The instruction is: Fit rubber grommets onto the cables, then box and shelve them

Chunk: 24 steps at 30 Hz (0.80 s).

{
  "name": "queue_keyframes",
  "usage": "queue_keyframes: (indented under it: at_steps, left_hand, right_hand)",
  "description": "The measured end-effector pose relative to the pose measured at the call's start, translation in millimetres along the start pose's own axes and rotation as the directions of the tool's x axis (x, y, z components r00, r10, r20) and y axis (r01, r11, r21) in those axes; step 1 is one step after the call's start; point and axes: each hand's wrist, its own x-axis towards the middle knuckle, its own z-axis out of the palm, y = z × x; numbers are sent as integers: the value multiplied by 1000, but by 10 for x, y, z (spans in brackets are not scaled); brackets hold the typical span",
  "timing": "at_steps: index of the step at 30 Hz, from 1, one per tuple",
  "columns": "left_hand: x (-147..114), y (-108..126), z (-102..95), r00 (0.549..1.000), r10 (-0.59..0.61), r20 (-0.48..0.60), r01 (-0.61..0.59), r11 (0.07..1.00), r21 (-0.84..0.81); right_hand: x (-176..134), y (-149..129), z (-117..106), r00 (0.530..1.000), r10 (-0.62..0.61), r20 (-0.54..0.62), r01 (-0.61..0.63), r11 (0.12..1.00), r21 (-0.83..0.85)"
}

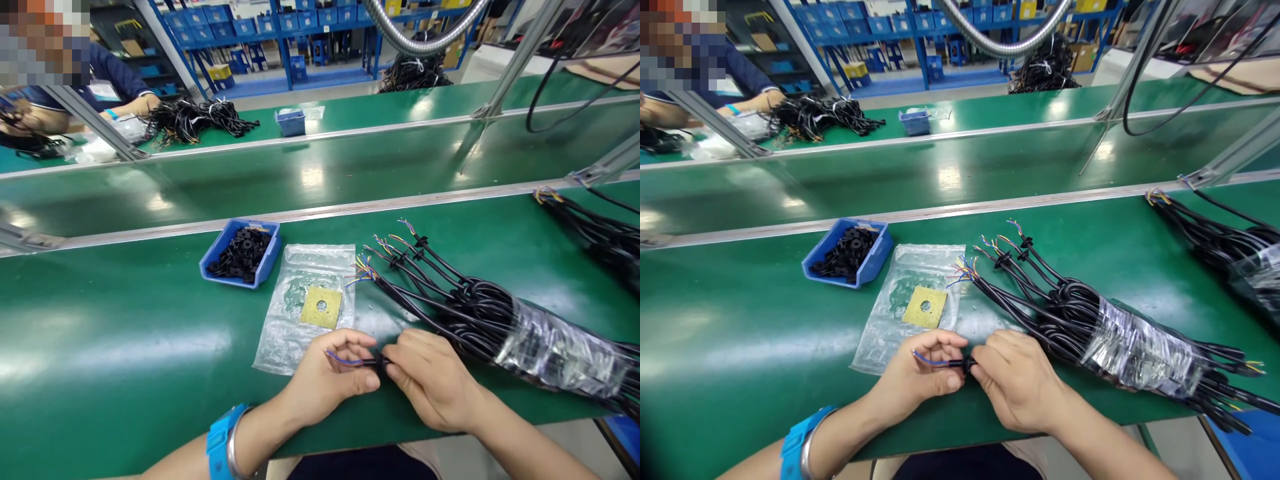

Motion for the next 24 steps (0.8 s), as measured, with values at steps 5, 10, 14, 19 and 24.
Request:
queue_keyframes:
  at_steps: [5, 10, 14, 19, 24]
  left_hand:
    - [13, -72, 86, 991, 128, -24, -127, 991, 38]
    - [-9, -96, 75, 887, 461, 34, -439, 816, 377]
    - [-18, -37, 20, 714, 644, 275, -663, 495, 562]
    - [-24, 33, 10, 650, 597, 470, -724, 299, 621]
    - [0, 50, -23, 671, 599, 437, -699, 314, 643]
  right_hand:
    - [-4, 2, -10, 1000, -25, -10, 25, 998, 49]
    - [-1, 11, -52, 998, -57, 21, 54, 990, 131]
    - [18, 19, -122, 989, -26, 144, -5, 977, 214]
    - [25, 12, -184, 961, 49, 272, -115, 966, 231]
    - [6, -2, -157, 975, 58, 214, -103, 974, 203]
